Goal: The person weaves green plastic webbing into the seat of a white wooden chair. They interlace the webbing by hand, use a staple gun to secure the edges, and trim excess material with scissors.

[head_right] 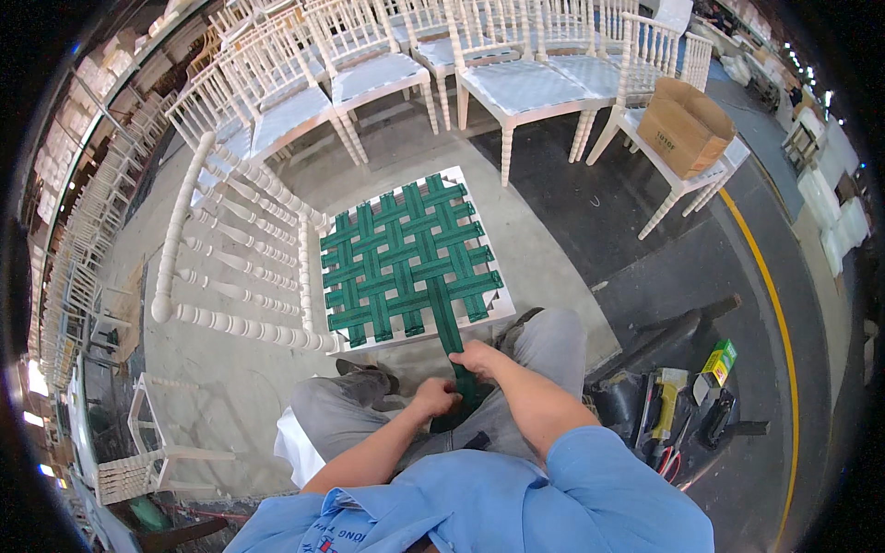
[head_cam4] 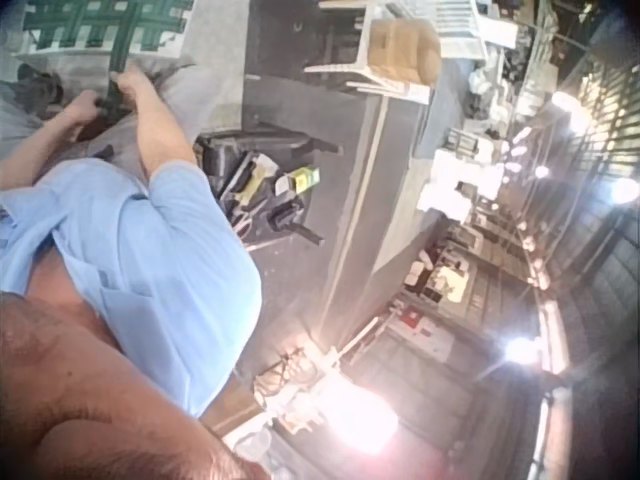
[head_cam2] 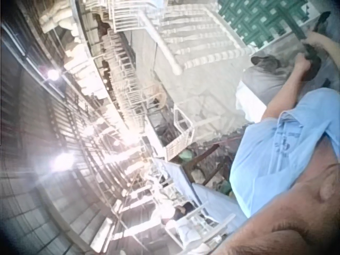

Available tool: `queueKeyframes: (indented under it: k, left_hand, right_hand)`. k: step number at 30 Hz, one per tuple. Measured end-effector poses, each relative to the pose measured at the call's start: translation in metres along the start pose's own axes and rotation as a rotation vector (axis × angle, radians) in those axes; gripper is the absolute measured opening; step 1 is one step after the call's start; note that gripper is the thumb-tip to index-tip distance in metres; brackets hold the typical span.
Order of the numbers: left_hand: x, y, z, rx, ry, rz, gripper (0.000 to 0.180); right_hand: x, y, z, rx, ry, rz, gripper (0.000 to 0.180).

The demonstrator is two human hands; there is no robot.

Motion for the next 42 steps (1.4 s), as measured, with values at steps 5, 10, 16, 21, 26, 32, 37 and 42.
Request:
queueKeyframes:
  k: [5, 10, 16, 21, 26, 32, 37, 42]
  left_hand:
    - [0.014, -0.083, -0.031, 0.293, 0.432, -0.627, 0.059]
    - [0.042, -0.106, -0.063, 0.615, 0.599, -0.582, 0.083]
    - [0.057, -0.107, -0.05, 0.699, 0.582, -0.526, 0.084]
    - [0.059, -0.103, -0.057, 0.744, 0.609, -0.511, 0.082]
    - [0.062, -0.104, -0.061, 0.739, 0.618, -0.541, 0.082]
    - [0.065, -0.101, -0.067, 0.78, 0.604, -0.539, 0.085]
    - [0.066, -0.1, -0.056, 0.79, 0.576, -0.548, 0.086]
    - [0.07, -0.101, -0.059, 0.794, 0.552, -0.519, 0.087]
  right_hand:
    - [0.002, 0.009, 0.011, -0.545, -0.05, -0.003, 0.053]
    - [0.042, 0.016, -0.006, -0.816, -0.049, 0.017, 0.046]
    - [0.072, 0.013, -0.002, -0.646, -0.039, -0.151, 0.049]
    - [0.062, 0.008, 0.004, -0.764, -0.296, -0.275, 0.055]
    - [0.056, -0.008, -0.03, -0.324, 0.238, -0.123, 0.06]
    - [0.046, 0.043, -0.019, 1.56, 0.441, 0.345, 0.065]
    - [0.054, 0.042, 0.009, 1.817, 0.405, 0.31, 0.05]
    - [0.08, 0.035, 0.01, 1.757, 0.49, 0.411, 0.043]
Point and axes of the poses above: each hand's wrist, its own x-axis towards the middle knuckle, its own y-axis out of the palm, z = x × y, the point moved 5 cm from there along x, towards the middle knuckle, and after that the axes turned 3 degrees about -z, right-handed, at the moved point
